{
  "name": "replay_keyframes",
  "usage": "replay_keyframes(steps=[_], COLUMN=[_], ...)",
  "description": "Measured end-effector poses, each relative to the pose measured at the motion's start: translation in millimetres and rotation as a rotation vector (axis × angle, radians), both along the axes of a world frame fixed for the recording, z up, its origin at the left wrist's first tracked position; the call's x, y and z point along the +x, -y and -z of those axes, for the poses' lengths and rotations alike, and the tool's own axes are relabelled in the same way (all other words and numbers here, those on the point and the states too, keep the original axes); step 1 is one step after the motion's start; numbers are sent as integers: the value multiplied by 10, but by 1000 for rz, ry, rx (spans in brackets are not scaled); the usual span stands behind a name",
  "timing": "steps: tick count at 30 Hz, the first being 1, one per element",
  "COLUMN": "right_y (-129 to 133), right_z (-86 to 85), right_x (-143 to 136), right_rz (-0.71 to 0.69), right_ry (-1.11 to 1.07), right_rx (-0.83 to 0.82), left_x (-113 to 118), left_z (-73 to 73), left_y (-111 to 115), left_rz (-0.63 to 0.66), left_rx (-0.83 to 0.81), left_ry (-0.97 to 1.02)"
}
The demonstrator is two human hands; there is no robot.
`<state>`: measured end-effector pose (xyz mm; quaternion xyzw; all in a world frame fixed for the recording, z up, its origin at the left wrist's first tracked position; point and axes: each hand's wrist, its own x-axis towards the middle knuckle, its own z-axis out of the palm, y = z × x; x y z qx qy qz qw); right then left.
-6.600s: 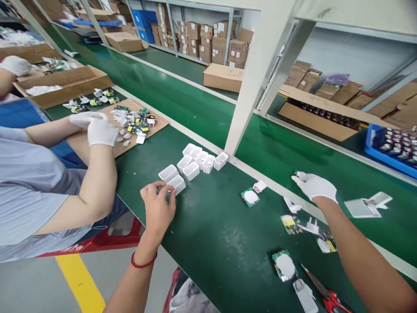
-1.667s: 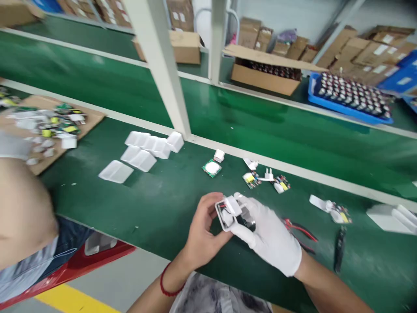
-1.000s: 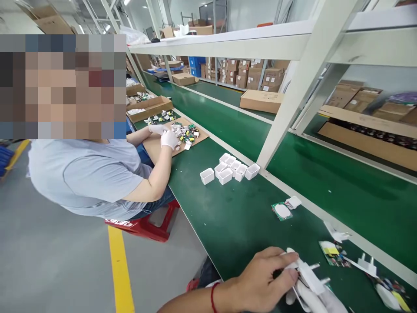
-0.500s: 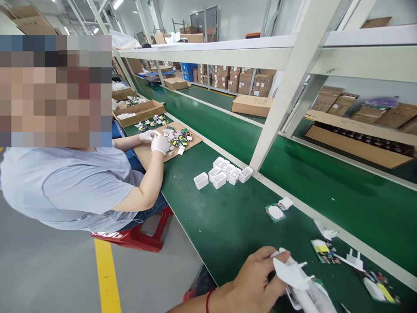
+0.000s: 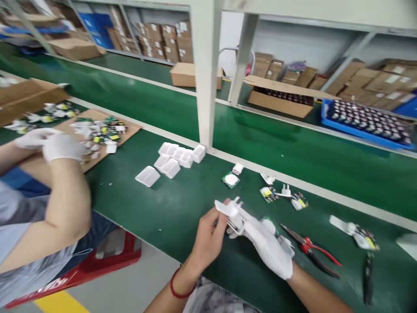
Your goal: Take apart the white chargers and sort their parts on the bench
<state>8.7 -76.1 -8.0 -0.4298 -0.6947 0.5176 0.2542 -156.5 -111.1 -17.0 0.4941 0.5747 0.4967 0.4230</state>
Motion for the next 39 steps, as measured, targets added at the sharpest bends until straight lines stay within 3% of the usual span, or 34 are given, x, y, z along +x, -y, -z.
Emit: replay_keyframes(steps=[5, 12, 22, 26, 31, 35, 39], right_y=[-31, -43, -45, -24, 3, 12, -36], right_z=[-77, -24, -26, -19, -55, 6, 64], right_x=[-130, -152, -196, -179, -130, -161, -27], right_rz=[8, -10, 77, 109, 30, 72, -62], right_ry=[-214, -344, -302, -315, -407, -401, -341], right_rx=[-258, -365, -323, -345, -368, -359, -373], left_x=[19, 32, 76, 66, 63, 78, 54], left_z=[14, -20, -15, -16, -35, -54, -17], left_y=[21, 29, 67, 74, 46, 21, 9], left_rz=[-9, 31, 74, 35, -13, -7, -5], left_rx=[-9, 25, -7, -8, -52, -15, -101], left_ry=[-49, -140, -178, -150, -120, -115, -37])
